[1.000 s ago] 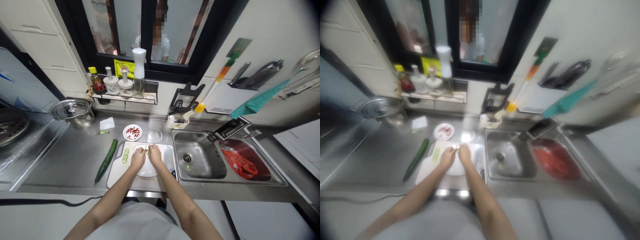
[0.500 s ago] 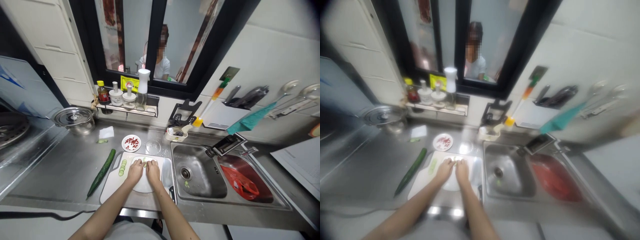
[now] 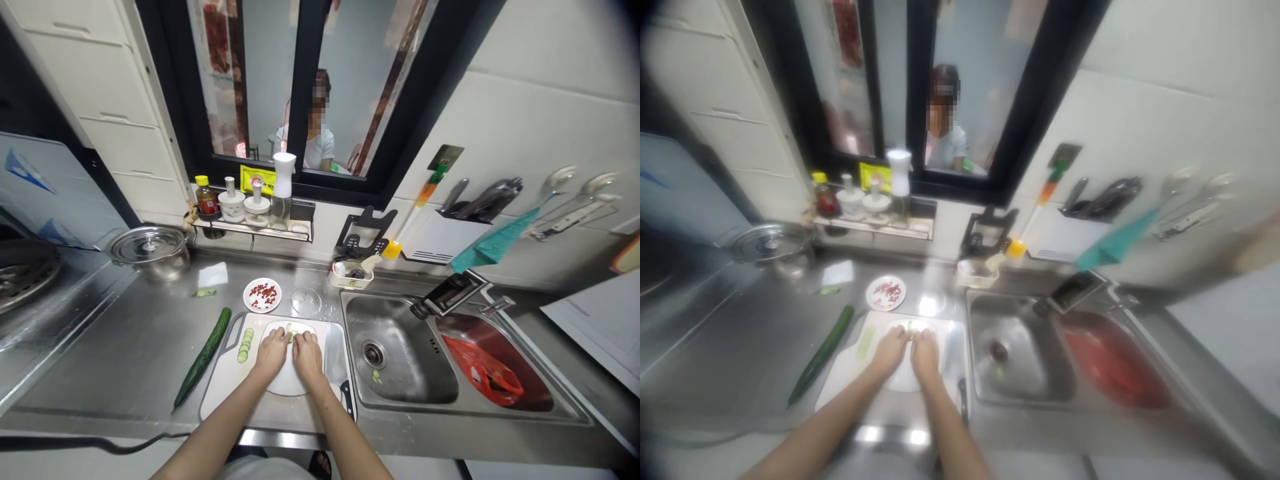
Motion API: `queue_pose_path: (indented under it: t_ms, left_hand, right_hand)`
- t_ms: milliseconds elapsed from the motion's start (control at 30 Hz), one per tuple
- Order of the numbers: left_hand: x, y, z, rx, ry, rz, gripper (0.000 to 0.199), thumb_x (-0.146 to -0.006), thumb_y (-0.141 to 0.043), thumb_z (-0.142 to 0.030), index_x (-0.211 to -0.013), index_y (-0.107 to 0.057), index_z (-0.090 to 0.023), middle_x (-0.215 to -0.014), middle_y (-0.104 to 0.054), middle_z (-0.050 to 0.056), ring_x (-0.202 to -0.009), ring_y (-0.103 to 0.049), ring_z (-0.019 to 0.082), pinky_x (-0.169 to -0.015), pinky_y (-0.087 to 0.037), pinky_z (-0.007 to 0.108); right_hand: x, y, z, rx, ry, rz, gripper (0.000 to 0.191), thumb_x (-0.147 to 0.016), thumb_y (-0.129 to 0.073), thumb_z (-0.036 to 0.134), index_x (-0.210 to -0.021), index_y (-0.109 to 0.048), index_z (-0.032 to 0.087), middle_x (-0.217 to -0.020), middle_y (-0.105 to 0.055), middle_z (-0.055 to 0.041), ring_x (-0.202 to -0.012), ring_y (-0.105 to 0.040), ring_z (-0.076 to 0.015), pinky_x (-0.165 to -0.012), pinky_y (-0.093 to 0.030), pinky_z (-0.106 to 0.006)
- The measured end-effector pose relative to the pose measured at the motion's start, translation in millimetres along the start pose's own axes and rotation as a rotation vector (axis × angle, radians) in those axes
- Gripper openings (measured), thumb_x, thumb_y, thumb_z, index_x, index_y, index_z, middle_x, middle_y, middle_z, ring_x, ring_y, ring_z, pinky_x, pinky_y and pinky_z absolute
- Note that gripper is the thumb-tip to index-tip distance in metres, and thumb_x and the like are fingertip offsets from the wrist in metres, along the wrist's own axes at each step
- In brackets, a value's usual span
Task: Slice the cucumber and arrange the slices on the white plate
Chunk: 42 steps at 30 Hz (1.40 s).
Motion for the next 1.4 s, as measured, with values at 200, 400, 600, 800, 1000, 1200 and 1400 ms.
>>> queue_pose_path:
  t_ms: [200, 400, 600, 800, 1000, 1200, 1400]
  left_hand:
    - [0.9, -2.8, -0.2, -0.033, 0.0, 0.009, 0.035, -0.094, -0.037, -0.021, -0.124, -0.055, -0.025, -0.112, -0.056, 0.008, -0.102, -0.05, 0.02, -0.084, -0.043, 0.03]
    - [1.2, -2.5, -0.8, -0.052, -0.023, 0.001, 0.036, -0.094, -0.034, -0.02, -0.124, -0.054, -0.025, -0.112, -0.055, 0.008, -0.102, -0.05, 0.021, -0.082, -0.044, 0.03]
    - [2.9, -1.1, -0.9, -0.057, -0.024, 0.012, 0.037, -0.093, -0.037, -0.018, -0.125, -0.054, -0.024, -0.113, -0.054, 0.009, -0.102, -0.049, 0.021, -0.083, -0.044, 0.03]
    - [1.6, -2.5, 1.8, -0.037, -0.038, 0.004, 0.037, -0.092, -0.038, -0.018, -0.125, -0.054, -0.025, -0.113, -0.054, 0.008, -0.104, -0.049, 0.021, -0.084, -0.043, 0.03]
    - [1.4, -2.4, 1.7, -0.034, -0.053, 0.001, 0.038, -0.092, -0.04, -0.017, -0.127, -0.052, -0.025, -0.115, -0.053, 0.008, -0.105, -0.049, 0.022, -0.082, -0.044, 0.03]
    - [2.4, -0.4, 0.8, -0.04, -0.063, -0.003, 0.038, -0.092, -0.04, -0.016, -0.127, -0.051, -0.024, -0.117, -0.053, 0.008, -0.105, -0.048, 0.022, -0.082, -0.044, 0.029]
    - [2.2, -0.3, 0.6, -0.059, -0.063, -0.017, 0.037, -0.093, -0.039, -0.017, -0.127, -0.051, -0.024, -0.115, -0.053, 0.008, -0.104, -0.049, 0.021, -0.081, -0.045, 0.03]
  right_hand:
    - [13.6, 4.0, 2.6, -0.043, -0.014, -0.02, 0.024, -0.092, -0.042, 0.019, -0.102, -0.064, 0.021, -0.102, -0.06, -0.0079, -0.095, -0.051, -0.02, -0.081, -0.036, -0.028]
    - [20.7, 10.0, 4.5, -0.074, -0.026, -0.041, 0.025, -0.093, -0.042, 0.02, -0.102, -0.065, 0.021, -0.101, -0.061, -0.0076, -0.096, -0.052, -0.0198, -0.082, -0.037, -0.027]
    - [25.8, 7.5, 1.4, -0.062, -0.035, -0.023, 0.03, -0.091, -0.043, 0.021, -0.114, -0.063, 0.022, -0.107, -0.061, -0.0083, -0.1, -0.052, -0.0208, -0.084, -0.037, -0.028]
    - [23.7, -2.1, 1.2, -0.043, -0.023, 0.012, 0.038, -0.09, -0.044, 0.022, -0.125, -0.059, 0.022, -0.111, -0.059, -0.0108, -0.103, -0.051, -0.0233, -0.085, -0.038, -0.03]
    - [18.9, -5.7, 4.7, -0.043, -0.044, 0.025, 0.039, -0.088, -0.048, 0.025, -0.125, -0.058, 0.024, -0.112, -0.057, -0.0109, -0.104, -0.049, -0.0247, -0.084, -0.039, -0.031]
    - [19.9, -5.9, 5.2, -0.037, -0.033, 0.032, 0.04, -0.088, -0.048, 0.026, -0.127, -0.057, 0.025, -0.111, -0.056, -0.0105, -0.103, -0.049, -0.0243, -0.084, -0.039, -0.031]
    - [20.0, -5.0, 5.2, -0.043, -0.012, 0.049, 0.043, -0.088, -0.049, 0.025, -0.131, -0.055, 0.025, -0.112, -0.055, -0.0106, -0.103, -0.048, -0.0242, -0.084, -0.038, -0.03]
Point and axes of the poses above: each hand's wrist, its own x-axis away from the middle knuckle, its own y-axis out of the back of the hand, z = x × y, the point moved 7 cm from there along -x, towards the middle knuckle
